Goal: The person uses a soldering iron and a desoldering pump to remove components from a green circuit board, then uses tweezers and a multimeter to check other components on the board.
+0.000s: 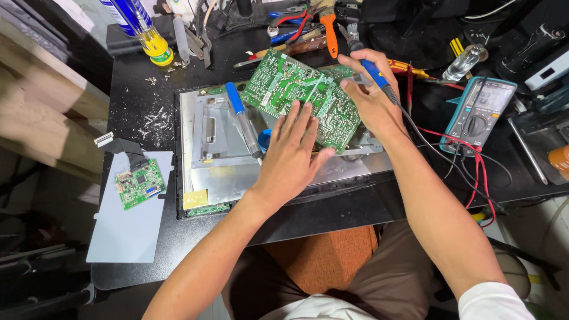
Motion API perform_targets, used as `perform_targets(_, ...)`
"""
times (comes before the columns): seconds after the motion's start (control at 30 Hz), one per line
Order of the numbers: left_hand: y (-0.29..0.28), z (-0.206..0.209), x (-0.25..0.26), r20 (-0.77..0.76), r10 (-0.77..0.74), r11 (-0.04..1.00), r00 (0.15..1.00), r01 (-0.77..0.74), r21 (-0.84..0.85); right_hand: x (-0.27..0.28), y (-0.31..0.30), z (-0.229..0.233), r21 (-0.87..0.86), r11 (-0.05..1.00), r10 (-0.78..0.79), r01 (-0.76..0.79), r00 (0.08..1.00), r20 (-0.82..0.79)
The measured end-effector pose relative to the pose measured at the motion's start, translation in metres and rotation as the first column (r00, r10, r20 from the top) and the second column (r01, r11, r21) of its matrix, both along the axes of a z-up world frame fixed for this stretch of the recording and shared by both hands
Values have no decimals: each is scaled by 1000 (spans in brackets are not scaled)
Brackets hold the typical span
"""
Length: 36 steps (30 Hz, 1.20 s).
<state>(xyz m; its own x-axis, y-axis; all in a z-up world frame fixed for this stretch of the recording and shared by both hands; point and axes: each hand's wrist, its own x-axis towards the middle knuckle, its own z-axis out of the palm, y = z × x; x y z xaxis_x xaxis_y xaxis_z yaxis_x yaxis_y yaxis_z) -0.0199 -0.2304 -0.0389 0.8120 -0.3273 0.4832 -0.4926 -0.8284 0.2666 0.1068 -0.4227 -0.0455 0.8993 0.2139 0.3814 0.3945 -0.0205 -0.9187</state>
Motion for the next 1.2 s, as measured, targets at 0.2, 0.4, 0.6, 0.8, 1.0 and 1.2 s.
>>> perform_targets(0.2,-4,-2,-9,-18,-133,990,991,134,35,-1,1,2,-12,1000,0,0,1000,10)
perform_targets(0.4,9,-1,-6,-43,-399,910,916,390,-143,-3,1,2,-10,1000,13,-13,1000,19)
perform_targets(0.6,6,2,-6,-51,-220,924,974,191,-332,-2,1,3,-19,1000,-1,1,1000,2)
perform_targets(0.8,-3,8,-10,37,-213,975,976,215,-48,-6,2,6,-28,1000,10,-10,1000,6)
perform_targets(1.0,6,8,-8,74,-309,892,948,315,-325,-13,2,16,-116,993,25,-28,999,-25)
perform_targets(1.2,3,5,-3,-11,3,889,1000,-8,-458,-7,1,9,13,994,108,-107,991,-75)
